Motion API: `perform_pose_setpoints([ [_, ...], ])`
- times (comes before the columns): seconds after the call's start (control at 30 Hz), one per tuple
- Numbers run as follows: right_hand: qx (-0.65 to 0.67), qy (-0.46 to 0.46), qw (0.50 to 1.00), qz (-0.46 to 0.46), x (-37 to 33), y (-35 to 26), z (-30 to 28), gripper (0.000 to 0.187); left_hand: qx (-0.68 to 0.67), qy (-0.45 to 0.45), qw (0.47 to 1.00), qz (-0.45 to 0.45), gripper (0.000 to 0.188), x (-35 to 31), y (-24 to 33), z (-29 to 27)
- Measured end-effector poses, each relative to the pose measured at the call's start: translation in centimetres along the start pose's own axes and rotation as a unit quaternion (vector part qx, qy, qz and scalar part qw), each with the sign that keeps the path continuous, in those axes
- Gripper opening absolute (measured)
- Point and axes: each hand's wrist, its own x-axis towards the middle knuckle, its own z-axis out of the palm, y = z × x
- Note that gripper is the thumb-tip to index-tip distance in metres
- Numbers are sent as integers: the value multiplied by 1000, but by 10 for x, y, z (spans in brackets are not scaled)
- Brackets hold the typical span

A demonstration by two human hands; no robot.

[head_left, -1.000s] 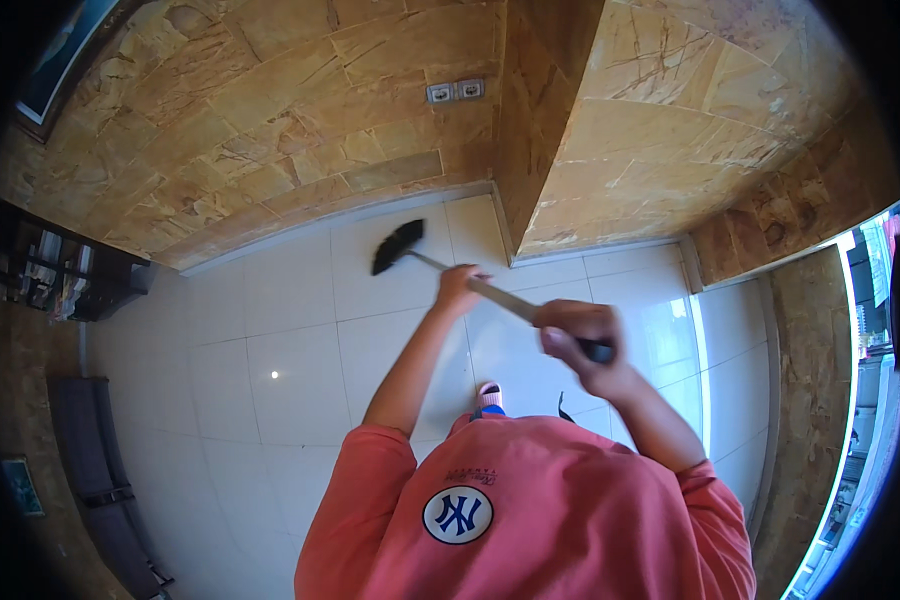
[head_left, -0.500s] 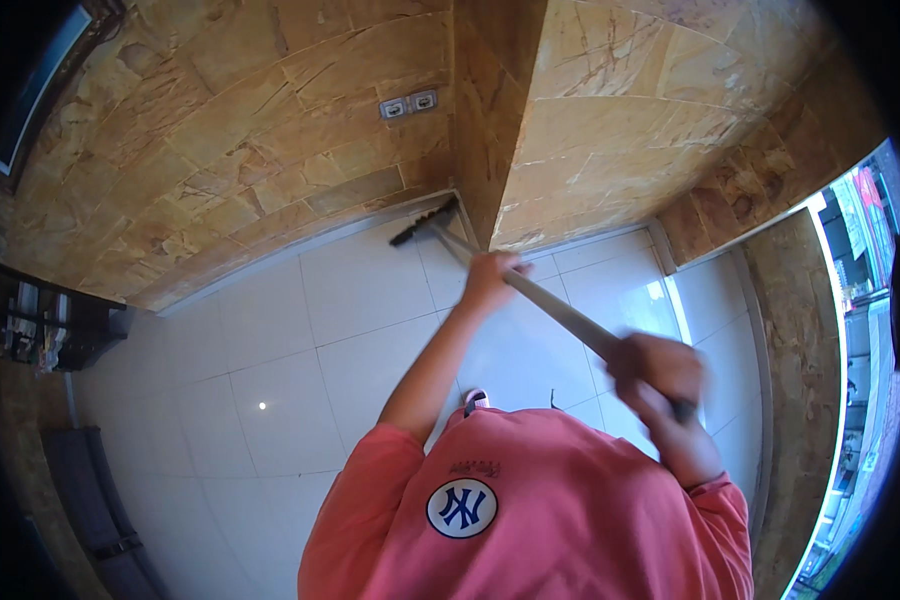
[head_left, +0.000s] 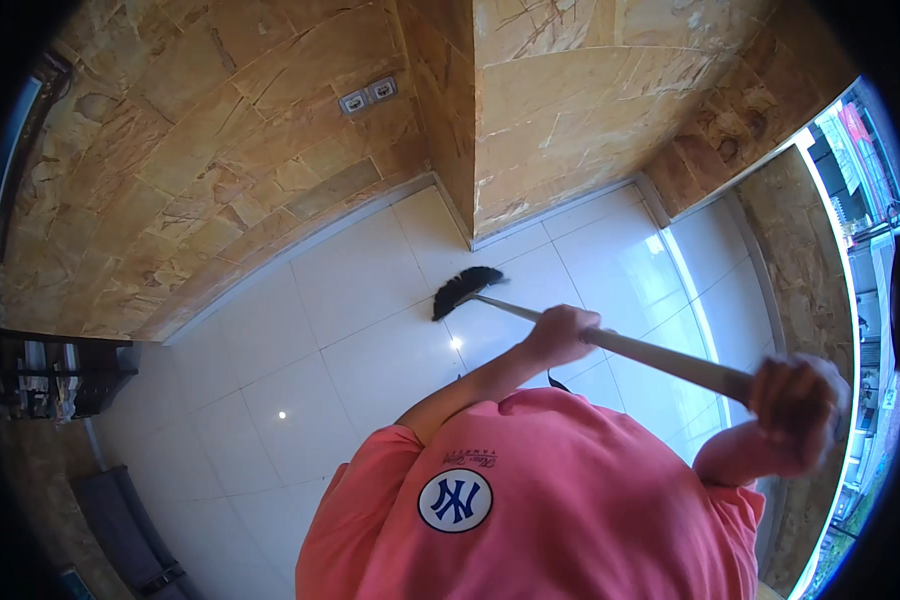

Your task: The person sweeps a tiled floor with a broom, moving from the interior of a room toward a balcony area. They sweep around furniture and along the edges of the floor, collecting debris into a pile.

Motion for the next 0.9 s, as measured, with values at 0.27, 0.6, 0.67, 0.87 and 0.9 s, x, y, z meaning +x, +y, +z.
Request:
perform_pose_setpoints([
  [0.27, 35, -15, 998, -42, -52, -12, -59, 26, 36, -7, 999, -21, 40, -12, -25, -6],
  [0.6, 11, -151, 988, 40, -123, -45, -89, 27, 53, -186, 981, -2, 11, -31, -84, 159],
  [0.67, 24, -226, 973, 39, -114, -76, -105, 24, 26, -194, 979, 59, 17, -11, -50, 208],
  [0.87, 74, -213, 962, -155, -161, -146, -138, 16, 5, -223, 971, 88, 22, 24, 62, 250],
  [0.9, 102, -169, 961, -195, -171, -153, -142, 16, 1, -191, 975, 113, 28, 15, 71, 247],
])
